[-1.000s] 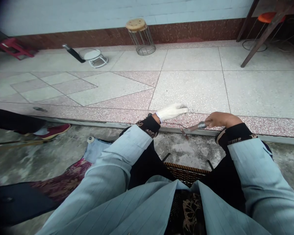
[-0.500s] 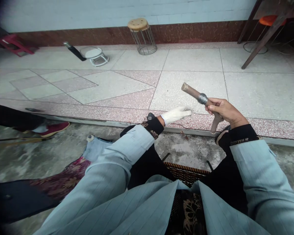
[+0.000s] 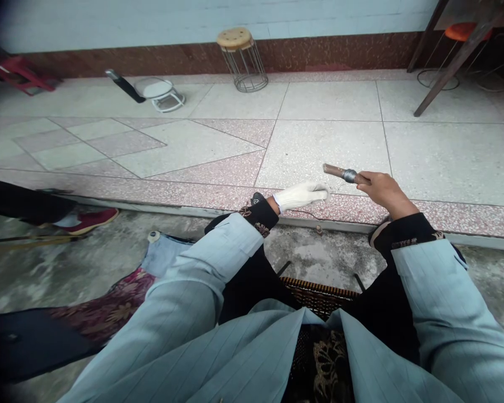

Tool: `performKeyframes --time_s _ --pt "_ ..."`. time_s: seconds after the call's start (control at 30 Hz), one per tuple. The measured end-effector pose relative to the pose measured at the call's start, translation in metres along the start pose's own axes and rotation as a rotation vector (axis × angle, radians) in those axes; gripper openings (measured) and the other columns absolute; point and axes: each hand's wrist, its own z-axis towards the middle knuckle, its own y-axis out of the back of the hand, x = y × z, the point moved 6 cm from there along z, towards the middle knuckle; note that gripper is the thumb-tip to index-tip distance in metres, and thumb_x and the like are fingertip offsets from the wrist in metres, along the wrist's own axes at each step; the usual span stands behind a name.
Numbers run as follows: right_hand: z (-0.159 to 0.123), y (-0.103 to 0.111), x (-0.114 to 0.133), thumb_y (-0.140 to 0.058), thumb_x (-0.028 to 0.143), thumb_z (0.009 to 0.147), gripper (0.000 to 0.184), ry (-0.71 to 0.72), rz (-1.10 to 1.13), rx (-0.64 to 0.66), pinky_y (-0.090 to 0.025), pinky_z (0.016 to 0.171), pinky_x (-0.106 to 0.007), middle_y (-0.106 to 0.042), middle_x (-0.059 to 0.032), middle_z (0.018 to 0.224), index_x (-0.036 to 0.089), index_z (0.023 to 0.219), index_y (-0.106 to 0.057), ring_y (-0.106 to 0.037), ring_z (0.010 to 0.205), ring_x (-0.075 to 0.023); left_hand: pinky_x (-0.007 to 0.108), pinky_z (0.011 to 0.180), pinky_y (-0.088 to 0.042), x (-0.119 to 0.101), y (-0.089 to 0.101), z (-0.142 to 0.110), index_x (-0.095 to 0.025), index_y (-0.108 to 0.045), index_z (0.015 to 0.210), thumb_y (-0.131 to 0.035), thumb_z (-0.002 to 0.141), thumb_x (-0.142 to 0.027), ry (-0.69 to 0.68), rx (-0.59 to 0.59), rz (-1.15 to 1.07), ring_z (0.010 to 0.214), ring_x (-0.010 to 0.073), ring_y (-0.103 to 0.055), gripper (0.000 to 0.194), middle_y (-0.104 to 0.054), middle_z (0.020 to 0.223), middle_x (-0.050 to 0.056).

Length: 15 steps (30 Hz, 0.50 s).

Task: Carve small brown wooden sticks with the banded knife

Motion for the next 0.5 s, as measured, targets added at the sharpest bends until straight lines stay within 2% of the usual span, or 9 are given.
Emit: performKeyframes --time_s 0.13,0.23,0.33,0.4,0.43,0.5 --pt "-0.002 -0.013 0.002 -0.064 0.037 0.081 0.044 0.096 -0.036 0.214 -0.047 0.080 -0.037 -0.077 -0.0067 0.104 0.025 0.122 -0.076 -0.068 0.092 -0.0289 0.024 0.075 -0.044 -0.011 0.014 -0.007 -0.017 -0.072 0.090 -0.061 0.087 -0.032 0.040 -0.023 0.051 0.080 0.0142 -0.057 0.019 -0.066 0.083 0.001" --pt "-0.012 -0.025 0.012 -0.068 0.038 0.080 0.041 0.178 0.113 0.522 -0.049 0.087 -0.039 -0.078 -0.0029 0.105 0.028 0.119 -0.078 -0.069 0.097 -0.0290 0.024 0.069 -0.044 -0.014 0.022 -0.015 -0.019 -0.072 0.082 -0.065 0.082 -0.025 0.116 -0.049 -0.003 0.075 0.0153 -0.057 0.009 -0.062 0.069 0.000" --pt "-0.029 -0.029 0.028 -0.075 0.042 0.079 0.041 0.258 0.321 0.826 -0.050 0.095 -0.039 -0.078 -0.0004 0.112 0.030 0.118 -0.080 -0.069 0.106 -0.0286 0.024 0.064 -0.044 -0.013 0.024 -0.020 -0.019 -0.072 0.079 -0.071 0.077 -0.020 0.166 -0.053 -0.098 0.072 0.0157 -0.058 0.003 -0.062 0.066 0.001" --pt "-0.037 -0.023 0.037 -0.079 0.043 0.078 0.046 0.282 0.440 0.880 -0.051 0.095 -0.038 -0.076 -0.0010 0.119 0.031 0.122 -0.078 -0.068 0.109 -0.0275 0.024 0.063 -0.044 -0.011 0.020 -0.020 -0.018 -0.072 0.080 -0.072 0.077 -0.020 0.165 -0.037 -0.125 0.070 0.0148 -0.058 0.003 -0.063 0.069 0.001" --pt "-0.039 -0.018 0.039 -0.080 0.042 0.078 0.048 0.273 0.494 0.861 -0.053 0.092 -0.037 -0.075 -0.0020 0.118 0.030 0.124 -0.077 -0.068 0.106 -0.0265 0.024 0.063 -0.044 -0.010 0.016 -0.018 -0.018 -0.071 0.080 -0.072 0.079 -0.022 0.151 -0.023 -0.147 0.069 0.0139 -0.057 0.004 -0.064 0.070 0.002" --pt "-0.037 -0.009 0.039 -0.080 0.042 0.077 0.050 0.213 0.620 0.742 -0.056 0.077 -0.035 -0.075 -0.0039 0.106 0.027 0.125 -0.076 -0.069 0.089 -0.0225 0.023 0.063 -0.044 -0.008 0.008 -0.013 -0.017 -0.070 0.082 -0.067 0.085 -0.025 0.100 0.014 -0.225 0.067 0.0116 -0.055 0.009 -0.064 0.072 0.002"
